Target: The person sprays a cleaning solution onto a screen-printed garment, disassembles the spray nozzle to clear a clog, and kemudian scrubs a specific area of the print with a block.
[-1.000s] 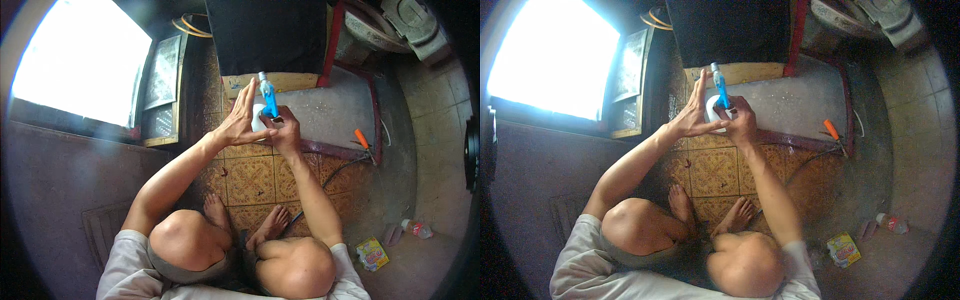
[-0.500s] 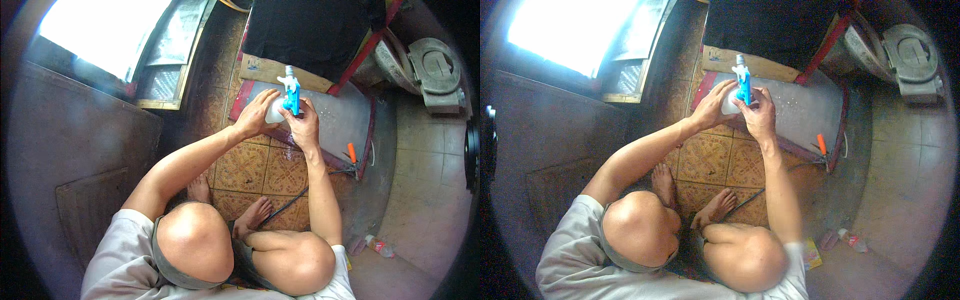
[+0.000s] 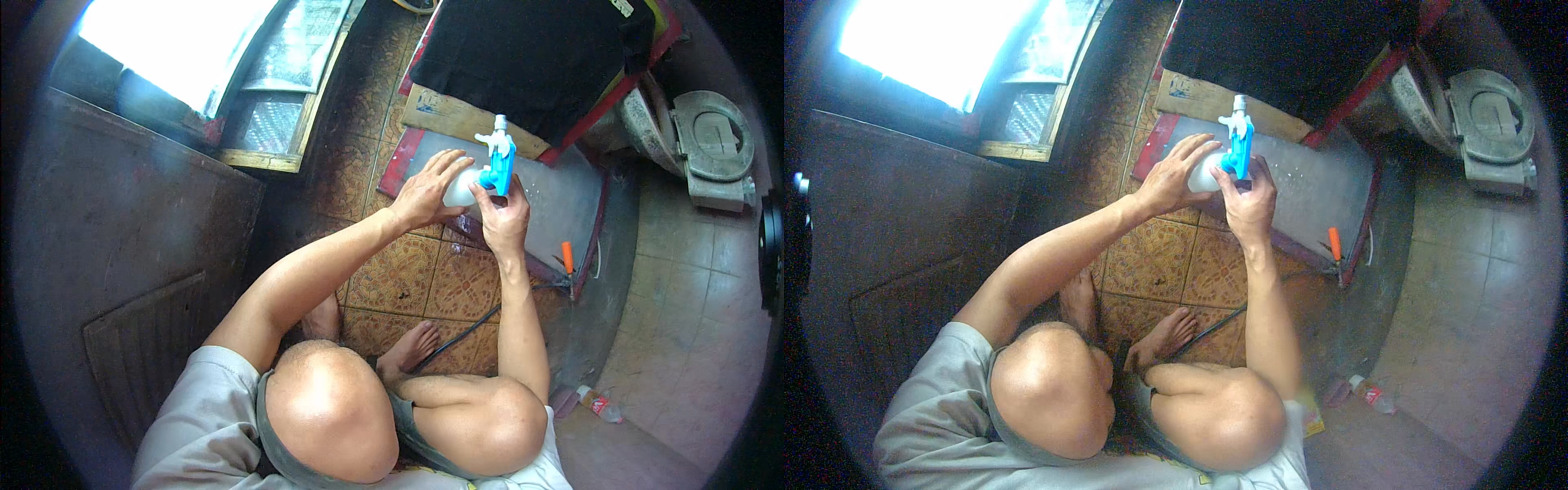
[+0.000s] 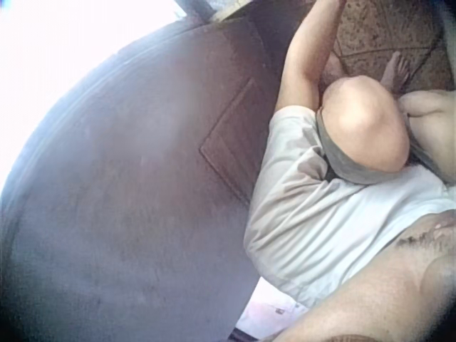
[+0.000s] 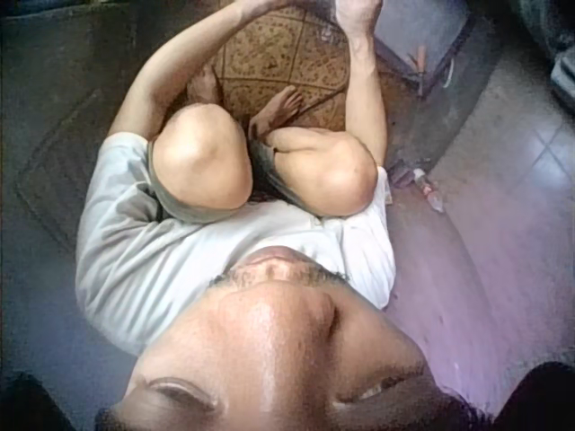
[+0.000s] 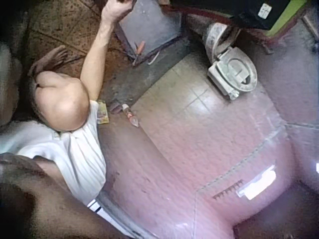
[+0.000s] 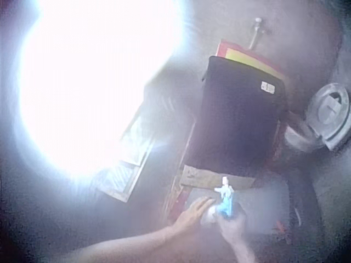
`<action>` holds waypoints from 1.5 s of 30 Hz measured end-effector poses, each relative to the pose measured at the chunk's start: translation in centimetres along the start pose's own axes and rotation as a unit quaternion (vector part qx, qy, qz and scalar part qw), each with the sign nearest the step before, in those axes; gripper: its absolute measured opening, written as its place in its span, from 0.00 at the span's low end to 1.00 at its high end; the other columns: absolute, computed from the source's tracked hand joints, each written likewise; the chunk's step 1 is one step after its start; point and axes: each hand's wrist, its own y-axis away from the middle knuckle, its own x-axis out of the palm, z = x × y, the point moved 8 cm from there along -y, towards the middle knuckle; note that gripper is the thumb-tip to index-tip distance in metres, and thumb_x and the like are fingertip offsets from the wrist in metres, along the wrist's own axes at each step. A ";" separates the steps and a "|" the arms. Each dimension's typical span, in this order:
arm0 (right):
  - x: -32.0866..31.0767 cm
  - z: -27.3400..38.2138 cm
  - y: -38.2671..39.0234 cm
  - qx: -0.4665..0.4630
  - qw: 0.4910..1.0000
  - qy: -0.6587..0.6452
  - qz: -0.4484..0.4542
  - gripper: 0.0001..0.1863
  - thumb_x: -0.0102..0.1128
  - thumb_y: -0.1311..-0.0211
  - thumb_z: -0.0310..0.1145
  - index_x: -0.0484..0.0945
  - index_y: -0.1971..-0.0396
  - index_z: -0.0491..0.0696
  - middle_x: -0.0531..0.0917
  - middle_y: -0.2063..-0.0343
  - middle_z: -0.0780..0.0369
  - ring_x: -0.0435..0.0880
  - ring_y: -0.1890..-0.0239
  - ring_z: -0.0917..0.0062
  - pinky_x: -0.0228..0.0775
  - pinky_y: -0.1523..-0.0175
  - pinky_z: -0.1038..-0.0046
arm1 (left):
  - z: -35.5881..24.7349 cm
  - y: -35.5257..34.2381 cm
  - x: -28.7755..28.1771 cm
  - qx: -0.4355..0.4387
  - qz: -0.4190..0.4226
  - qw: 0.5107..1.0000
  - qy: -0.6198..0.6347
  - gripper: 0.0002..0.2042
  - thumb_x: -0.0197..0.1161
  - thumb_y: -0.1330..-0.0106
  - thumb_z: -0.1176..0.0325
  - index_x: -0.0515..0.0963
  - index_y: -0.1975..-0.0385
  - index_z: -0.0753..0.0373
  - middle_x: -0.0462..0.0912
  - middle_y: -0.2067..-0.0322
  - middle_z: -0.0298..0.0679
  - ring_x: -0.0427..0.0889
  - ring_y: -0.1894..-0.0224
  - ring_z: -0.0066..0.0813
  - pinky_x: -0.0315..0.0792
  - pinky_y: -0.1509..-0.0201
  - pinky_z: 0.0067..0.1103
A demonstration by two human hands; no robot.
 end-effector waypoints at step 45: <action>-0.2 -1.0 -0.1 -0.064 0.997 0.023 0.027 0.30 0.81 0.51 0.43 0.76 0.54 0.44 0.79 0.66 0.60 0.81 0.64 0.67 0.75 0.58 0.65 | -9.3 -9.5 -3.5 -0.099 0.080 0.967 -0.220 0.39 0.66 0.41 0.55 0.64 0.28 0.58 0.87 0.66 0.56 0.88 0.62 0.56 0.81 0.56 0.41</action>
